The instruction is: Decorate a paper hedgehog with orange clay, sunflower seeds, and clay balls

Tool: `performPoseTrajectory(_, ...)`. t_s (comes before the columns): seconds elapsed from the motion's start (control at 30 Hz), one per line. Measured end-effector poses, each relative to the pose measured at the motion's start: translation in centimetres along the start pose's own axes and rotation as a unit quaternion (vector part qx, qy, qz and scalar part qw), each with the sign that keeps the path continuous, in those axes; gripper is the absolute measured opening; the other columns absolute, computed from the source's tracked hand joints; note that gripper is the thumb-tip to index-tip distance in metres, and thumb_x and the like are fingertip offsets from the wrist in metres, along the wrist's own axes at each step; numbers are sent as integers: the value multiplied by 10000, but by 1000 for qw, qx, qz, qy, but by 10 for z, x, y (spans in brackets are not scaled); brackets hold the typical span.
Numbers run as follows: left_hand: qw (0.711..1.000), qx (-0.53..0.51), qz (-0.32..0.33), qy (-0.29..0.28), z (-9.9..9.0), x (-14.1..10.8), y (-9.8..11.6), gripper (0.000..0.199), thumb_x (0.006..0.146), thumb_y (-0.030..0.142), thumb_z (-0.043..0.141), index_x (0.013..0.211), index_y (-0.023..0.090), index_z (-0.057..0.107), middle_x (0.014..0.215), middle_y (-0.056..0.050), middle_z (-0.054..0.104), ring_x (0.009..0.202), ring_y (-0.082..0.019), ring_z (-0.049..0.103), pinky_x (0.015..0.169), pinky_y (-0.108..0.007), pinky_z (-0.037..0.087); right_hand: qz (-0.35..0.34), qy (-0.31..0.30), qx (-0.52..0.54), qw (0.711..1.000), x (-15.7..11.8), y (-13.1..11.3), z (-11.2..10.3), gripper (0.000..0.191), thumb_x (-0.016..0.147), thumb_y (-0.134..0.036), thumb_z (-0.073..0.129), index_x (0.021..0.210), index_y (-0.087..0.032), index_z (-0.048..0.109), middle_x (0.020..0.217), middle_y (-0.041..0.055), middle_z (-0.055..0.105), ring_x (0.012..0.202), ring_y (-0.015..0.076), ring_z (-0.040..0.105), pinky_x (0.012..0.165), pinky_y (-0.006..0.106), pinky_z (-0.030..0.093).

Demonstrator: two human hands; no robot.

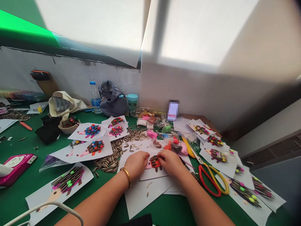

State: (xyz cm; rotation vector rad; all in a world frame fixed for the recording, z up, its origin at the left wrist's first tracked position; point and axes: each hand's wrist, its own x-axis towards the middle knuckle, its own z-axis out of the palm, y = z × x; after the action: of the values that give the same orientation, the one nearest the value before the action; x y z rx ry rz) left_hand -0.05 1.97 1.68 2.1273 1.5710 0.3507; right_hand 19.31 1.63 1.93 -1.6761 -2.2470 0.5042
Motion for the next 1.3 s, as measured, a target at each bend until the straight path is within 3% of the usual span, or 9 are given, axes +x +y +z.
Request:
performPoseTrajectory(0.4,1000,1,6,1,-1,-2,0,273,893,284,468,987,269,723,987,-79,729,965,-235,653,838,-304,450,-1,-10,5,1000,3,1,0,187,834,-175,531,818,-221,711,860,24,677,814,156,606,720,231,409)
performPoseTrajectory(0.63,1000,-5,12,4,-2,-4,-2,264,872,276,492,982,284,732,993,-74,731,969,-239,656,845,-304,453,47,60,54,996,-3,12,-7,186,866,-209,447,931,-217,622,911,25,681,814,174,610,683,253,417)
performPoseTrajectory(0.83,1000,3,7,3,-7,-3,-9,289,848,216,487,984,259,738,1016,-77,729,986,-248,649,863,-326,454,66,30,46,996,-3,12,-4,186,841,-167,432,864,-222,607,812,10,674,732,164,601,621,246,382)
performPoseTrajectory(0.93,992,-115,-8,55,-11,0,-8,257,840,206,496,950,225,727,1021,-74,713,966,-228,636,835,-319,471,62,29,68,995,-3,11,-3,187,844,-183,430,869,-221,611,844,15,679,749,169,606,632,252,398)
performPoseTrajectory(1.0,944,-318,-42,83,-13,1,-5,219,857,266,515,962,201,696,904,-53,684,787,-166,627,668,-257,485,53,49,80,994,-4,10,-4,189,846,-194,431,887,-219,614,893,25,678,797,181,612,677,267,422)
performPoseTrajectory(1.03,893,-437,-70,76,-15,1,-3,217,866,300,522,976,190,673,804,-26,641,643,-122,580,543,-217,443,45,66,85,993,-4,9,-4,190,849,-201,433,903,-216,615,917,33,675,825,186,613,708,277,433)
performPoseTrajectory(1.13,664,-730,-161,3,-18,0,1,182,888,298,520,972,161,606,644,55,450,417,-34,350,360,-145,225,12,114,93,989,-4,6,-3,198,867,-223,443,953,-200,620,968,54,662,886,193,609,784,299,447)
performPoseTrajectory(1.2,527,-826,-197,-34,-20,-1,1,136,905,245,496,950,145,577,656,55,420,431,-22,359,358,-121,221,-2,121,91,988,-4,5,-1,195,874,-227,454,961,-197,626,963,56,658,889,192,605,792,302,451)
performPoseTrajectory(1.3,424,-878,-217,-48,-22,-1,1,133,927,227,469,947,135,563,699,24,447,512,-43,453,398,-114,330,-12,97,77,992,-4,6,0,179,866,-213,483,952,-198,640,948,51,658,896,194,597,791,305,453)
